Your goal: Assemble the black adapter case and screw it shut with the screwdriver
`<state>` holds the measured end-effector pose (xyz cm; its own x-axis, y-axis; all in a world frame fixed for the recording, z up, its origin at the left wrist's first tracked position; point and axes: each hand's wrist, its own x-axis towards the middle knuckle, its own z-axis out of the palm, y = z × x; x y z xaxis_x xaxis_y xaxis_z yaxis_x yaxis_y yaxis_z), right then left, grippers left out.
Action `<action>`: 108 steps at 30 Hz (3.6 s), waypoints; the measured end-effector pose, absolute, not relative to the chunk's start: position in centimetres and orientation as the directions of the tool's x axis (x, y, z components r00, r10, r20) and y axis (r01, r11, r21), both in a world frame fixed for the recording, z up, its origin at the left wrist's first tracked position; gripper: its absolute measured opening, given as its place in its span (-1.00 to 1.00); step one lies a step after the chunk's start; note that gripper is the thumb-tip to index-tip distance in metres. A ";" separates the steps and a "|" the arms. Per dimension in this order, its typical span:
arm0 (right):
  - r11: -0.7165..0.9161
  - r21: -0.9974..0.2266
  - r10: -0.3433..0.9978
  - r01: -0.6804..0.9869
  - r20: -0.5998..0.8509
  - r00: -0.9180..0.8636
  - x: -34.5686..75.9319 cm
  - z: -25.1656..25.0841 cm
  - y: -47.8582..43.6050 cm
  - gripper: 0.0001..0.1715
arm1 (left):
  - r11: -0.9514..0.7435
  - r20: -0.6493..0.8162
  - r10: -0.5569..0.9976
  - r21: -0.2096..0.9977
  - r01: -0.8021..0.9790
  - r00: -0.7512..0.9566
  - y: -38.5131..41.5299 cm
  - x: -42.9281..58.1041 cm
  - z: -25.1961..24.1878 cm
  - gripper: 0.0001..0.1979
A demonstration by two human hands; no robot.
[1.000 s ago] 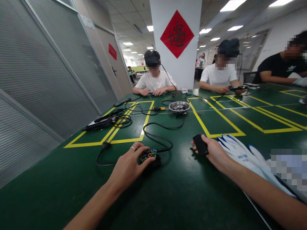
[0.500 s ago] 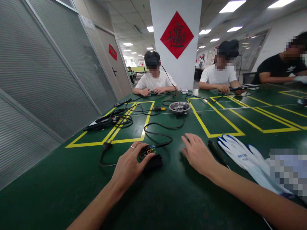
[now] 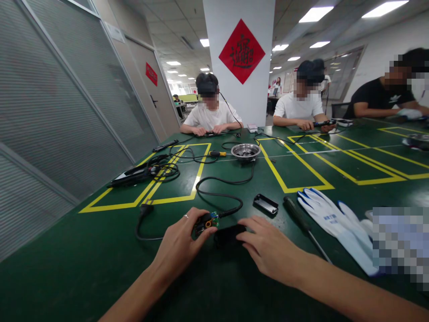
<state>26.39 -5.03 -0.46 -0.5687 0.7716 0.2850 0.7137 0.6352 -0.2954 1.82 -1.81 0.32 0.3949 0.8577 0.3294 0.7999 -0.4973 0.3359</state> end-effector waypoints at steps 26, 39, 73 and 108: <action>0.691 -0.172 0.669 0.702 0.522 -0.530 28.5 -2.0 -7.2 -0.58 | -0.616 0.080 0.727 0.515 0.597 0.682 -4.1 4.0 -0.4 -0.33; 0.632 -0.180 0.765 0.754 0.302 -0.569 28.1 -3.0 -6.8 -0.58 | -0.715 0.041 0.624 0.433 0.549 0.780 -4.1 4.1 1.3 -0.57; 0.345 -0.237 0.847 0.908 0.496 -0.192 34.2 -3.1 -1.8 -0.40 | -0.690 0.081 0.703 0.321 0.649 0.707 -4.6 4.8 -0.2 -0.36; 0.291 -0.701 0.917 0.651 0.399 0.019 30.1 -0.7 -7.5 -0.68 | -0.710 0.088 0.682 0.315 0.630 0.726 -3.2 5.6 -0.8 -0.50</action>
